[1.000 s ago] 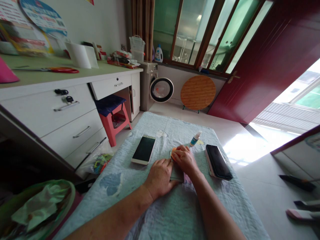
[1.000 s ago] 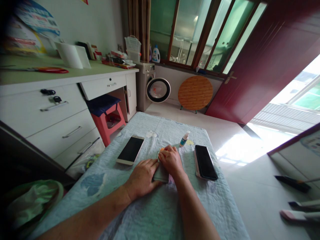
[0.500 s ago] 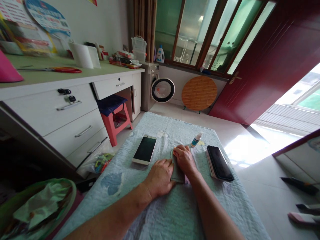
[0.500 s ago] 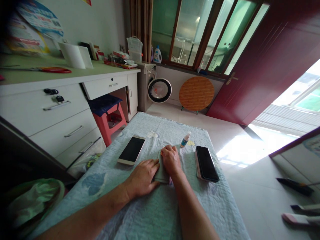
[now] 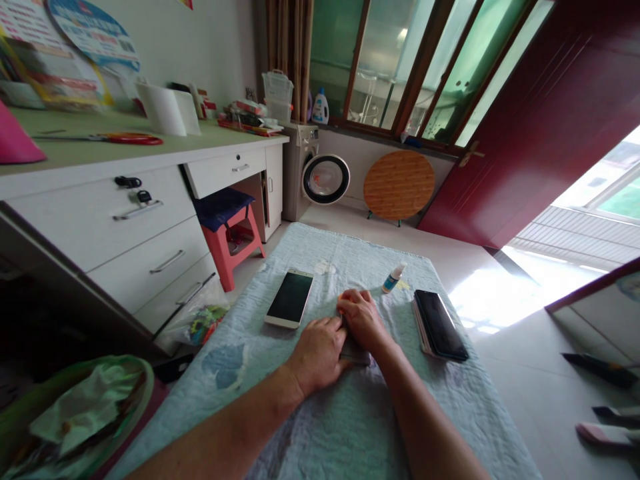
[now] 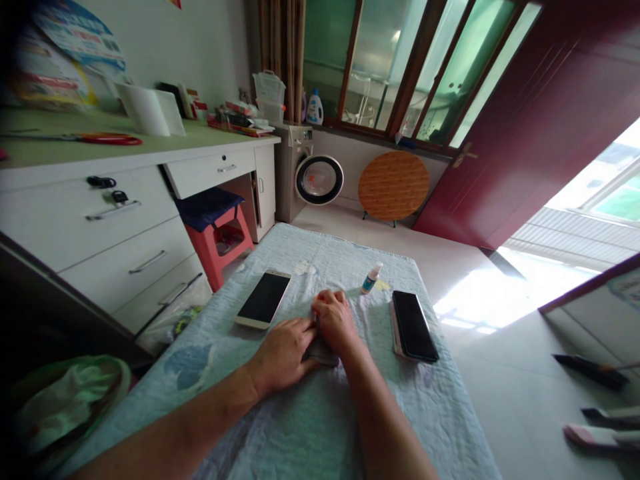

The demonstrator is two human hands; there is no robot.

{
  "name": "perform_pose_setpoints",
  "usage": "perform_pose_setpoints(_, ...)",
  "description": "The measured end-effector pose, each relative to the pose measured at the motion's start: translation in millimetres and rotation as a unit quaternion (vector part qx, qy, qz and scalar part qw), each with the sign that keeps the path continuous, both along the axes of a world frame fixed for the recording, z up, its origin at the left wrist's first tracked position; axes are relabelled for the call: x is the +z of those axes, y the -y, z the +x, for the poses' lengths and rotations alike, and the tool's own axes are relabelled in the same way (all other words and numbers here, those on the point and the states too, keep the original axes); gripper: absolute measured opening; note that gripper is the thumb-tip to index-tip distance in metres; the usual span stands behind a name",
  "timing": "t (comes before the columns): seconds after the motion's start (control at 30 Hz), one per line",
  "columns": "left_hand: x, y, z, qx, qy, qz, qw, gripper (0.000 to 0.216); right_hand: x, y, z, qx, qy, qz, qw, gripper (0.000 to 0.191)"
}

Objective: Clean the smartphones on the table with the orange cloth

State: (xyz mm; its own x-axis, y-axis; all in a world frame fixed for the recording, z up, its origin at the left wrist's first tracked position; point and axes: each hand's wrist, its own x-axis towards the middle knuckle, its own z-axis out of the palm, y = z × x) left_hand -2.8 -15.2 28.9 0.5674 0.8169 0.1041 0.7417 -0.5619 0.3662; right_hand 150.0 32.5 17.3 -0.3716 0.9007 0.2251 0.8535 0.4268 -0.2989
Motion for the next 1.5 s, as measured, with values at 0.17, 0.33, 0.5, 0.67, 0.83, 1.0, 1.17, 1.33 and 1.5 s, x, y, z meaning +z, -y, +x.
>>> perform_pose_setpoints(0.17, -1.4, 1.4, 0.8, 0.008, -0.003, 0.005, 1.0, 0.044, 0.4, 4.3, 0.7, 0.028, -0.02, -0.004, 0.999, 0.022)
perform_pose_setpoints(0.33, -0.7, 2.9, 1.3, 0.013, -0.014, 0.015, 1.0, 0.044, -3.4, -0.3, 2.8, -0.002, -0.023, 0.003, 1.0, 0.02)
perform_pose_setpoints(0.5, 1.0, 4.2, 1.9, 0.019, -0.04, 0.027, 0.999, 0.035, -9.1, -8.7, 2.6, -0.036, -0.016, 0.013, 0.999, 0.017)
perform_pose_setpoints(0.67, 0.8, 3.7, 2.0, 0.024, -0.04, 0.023, 0.999, 0.036, -10.1, -9.1, -1.4, -0.031, -0.008, 0.002, 0.999, 0.018)
perform_pose_setpoints(0.83, 3.4, 3.0, 1.3, 0.024, -0.035, 0.001, 0.999, 0.043, -4.2, -1.3, -1.6, -0.01, -0.005, -0.017, 1.0, 0.018)
perform_pose_setpoints(1.0, 4.9, 3.0, 1.4, 0.016, -0.042, 0.002, 0.999, 0.044, 2.8, 7.5, 4.3, 0.034, -0.015, -0.051, 0.998, 0.017)
perform_pose_setpoints(1.17, 6.9, 2.9, 2.0, 0.013, -0.045, 0.004, 0.999, 0.043, 6.0, 9.1, 10.4, 0.092, -0.042, -0.082, 0.992, 0.026)
perform_pose_setpoints(1.33, 8.6, 4.2, 2.6, 0.015, -0.05, 0.006, 0.999, 0.044, 2.4, 4.4, 9.9, 0.078, -0.052, -0.069, 0.993, 0.022)
perform_pose_setpoints(1.5, 3.5, 3.8, 2.7, 0.027, -0.026, 0.034, 0.999, 0.042, -3.7, -3.2, 5.0, -0.003, -0.03, -0.034, 0.999, 0.02)
